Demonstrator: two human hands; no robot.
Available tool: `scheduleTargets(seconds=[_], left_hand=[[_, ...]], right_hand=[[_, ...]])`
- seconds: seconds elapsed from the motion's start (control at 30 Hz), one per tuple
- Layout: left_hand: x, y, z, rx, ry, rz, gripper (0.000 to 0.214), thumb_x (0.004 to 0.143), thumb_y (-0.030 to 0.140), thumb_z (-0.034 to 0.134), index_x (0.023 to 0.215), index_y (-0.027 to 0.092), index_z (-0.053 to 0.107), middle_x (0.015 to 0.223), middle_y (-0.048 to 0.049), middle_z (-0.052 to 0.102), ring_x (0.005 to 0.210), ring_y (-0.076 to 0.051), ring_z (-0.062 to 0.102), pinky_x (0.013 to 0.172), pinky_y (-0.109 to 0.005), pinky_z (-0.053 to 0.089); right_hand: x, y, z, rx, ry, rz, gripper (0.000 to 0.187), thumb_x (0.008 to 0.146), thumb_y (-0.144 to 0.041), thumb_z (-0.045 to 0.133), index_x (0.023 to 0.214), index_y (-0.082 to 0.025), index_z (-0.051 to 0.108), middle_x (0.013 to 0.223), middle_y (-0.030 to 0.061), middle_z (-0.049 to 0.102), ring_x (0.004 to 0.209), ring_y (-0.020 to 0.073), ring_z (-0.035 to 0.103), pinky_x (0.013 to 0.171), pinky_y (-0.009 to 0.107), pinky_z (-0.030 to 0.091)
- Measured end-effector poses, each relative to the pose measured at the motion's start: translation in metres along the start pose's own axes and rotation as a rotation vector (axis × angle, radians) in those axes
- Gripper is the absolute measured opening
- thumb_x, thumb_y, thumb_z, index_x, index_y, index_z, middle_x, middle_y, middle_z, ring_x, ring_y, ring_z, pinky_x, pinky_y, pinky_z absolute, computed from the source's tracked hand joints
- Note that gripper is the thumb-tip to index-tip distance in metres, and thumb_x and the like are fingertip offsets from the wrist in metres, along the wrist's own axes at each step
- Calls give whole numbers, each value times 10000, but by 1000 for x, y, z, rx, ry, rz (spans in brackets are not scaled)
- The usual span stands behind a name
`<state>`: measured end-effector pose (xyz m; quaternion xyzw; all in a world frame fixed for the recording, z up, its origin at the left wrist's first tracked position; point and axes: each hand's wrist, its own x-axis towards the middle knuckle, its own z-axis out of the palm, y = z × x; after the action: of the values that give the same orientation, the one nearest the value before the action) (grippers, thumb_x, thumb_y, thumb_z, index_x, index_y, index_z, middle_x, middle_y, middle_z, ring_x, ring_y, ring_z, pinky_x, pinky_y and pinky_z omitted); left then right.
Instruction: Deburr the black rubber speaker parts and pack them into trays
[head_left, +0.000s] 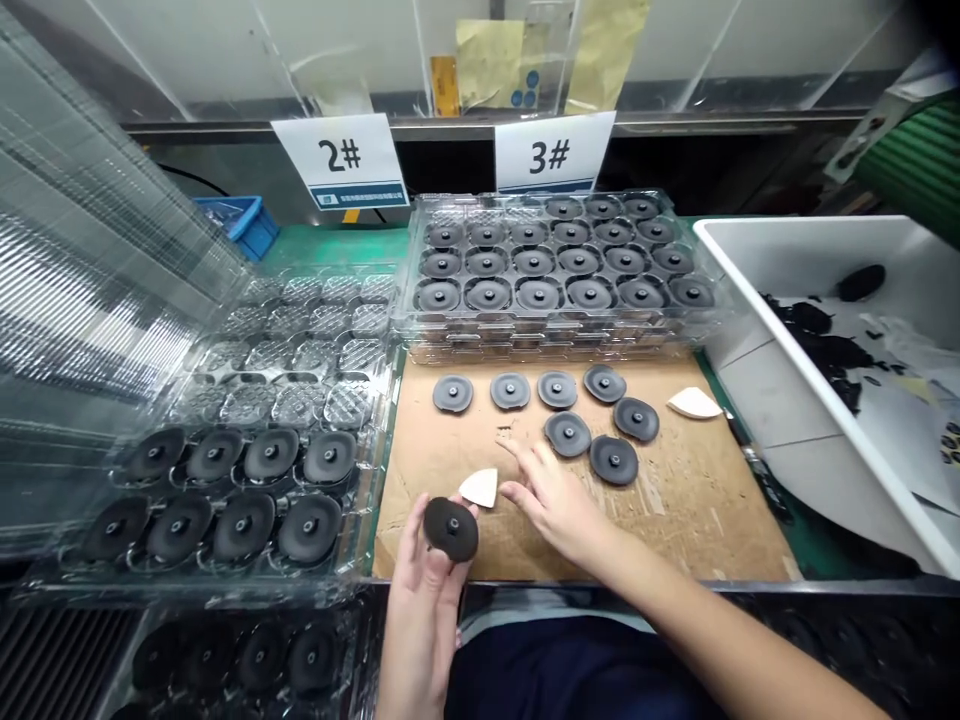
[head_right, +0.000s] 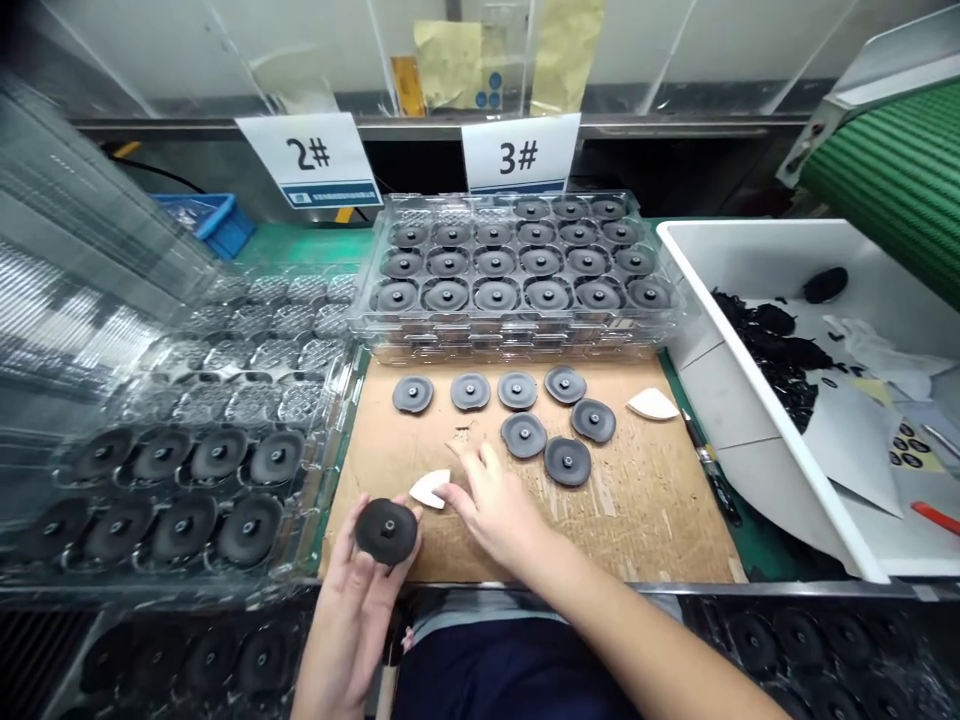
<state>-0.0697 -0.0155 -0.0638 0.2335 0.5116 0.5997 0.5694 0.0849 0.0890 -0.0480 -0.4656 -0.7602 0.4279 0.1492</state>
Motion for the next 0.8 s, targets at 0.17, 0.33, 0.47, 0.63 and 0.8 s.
scheduleTargets(seconds=[0.17, 0.33, 0.47, 0.63, 0.8], left_hand=[[3, 11, -13, -509, -13, -230, 430, 757, 460, 626, 1174, 357, 590, 1245, -31, 637, 1154, -232, 574, 991, -332, 456], [1, 22, -3, -618, 94, -274, 472, 634, 375, 762, 1092, 338, 657, 1117, -47, 704, 1097, -258, 612, 922, -325, 505], [1, 27, 13, -574, 74, -293, 494, 582, 328, 806, 1060, 308, 681, 1087, -59, 712, 1042, -262, 641, 892, -325, 518], [-5, 26, 40, -471, -2, -323, 522, 592, 348, 805, 1087, 253, 669, 1066, -59, 710, 1003, -201, 646, 867, -248, 511], [-17, 25, 55, -430, -47, -373, 605, 486, 344, 856, 1061, 282, 676, 1073, -27, 703, 1000, -210, 642, 863, -252, 509]], right_hand=[[3, 1, 50, -131, -23, -131, 255, 913, -233, 428, 1077, -113, 582, 1076, 178, 526, 917, 257, 573, 800, 428, 476], [-26, 7, 55, -118, -60, -280, 208, 899, -196, 436, 970, -174, 631, 731, 58, 604, 714, 193, 574, 676, 316, 480], [-26, -10, 11, -73, 71, -200, 202, 916, -227, 456, 1038, -179, 609, 834, 59, 649, 741, 167, 597, 680, 285, 478], [-38, -65, -21, 12, 334, -414, 254, 902, -166, 442, 1121, -123, 562, 913, 86, 656, 799, 176, 578, 747, 305, 462], [-55, -75, -27, 51, 95, -442, 225, 870, -99, 435, 1027, -119, 595, 840, 58, 656, 712, 154, 558, 677, 280, 444]])
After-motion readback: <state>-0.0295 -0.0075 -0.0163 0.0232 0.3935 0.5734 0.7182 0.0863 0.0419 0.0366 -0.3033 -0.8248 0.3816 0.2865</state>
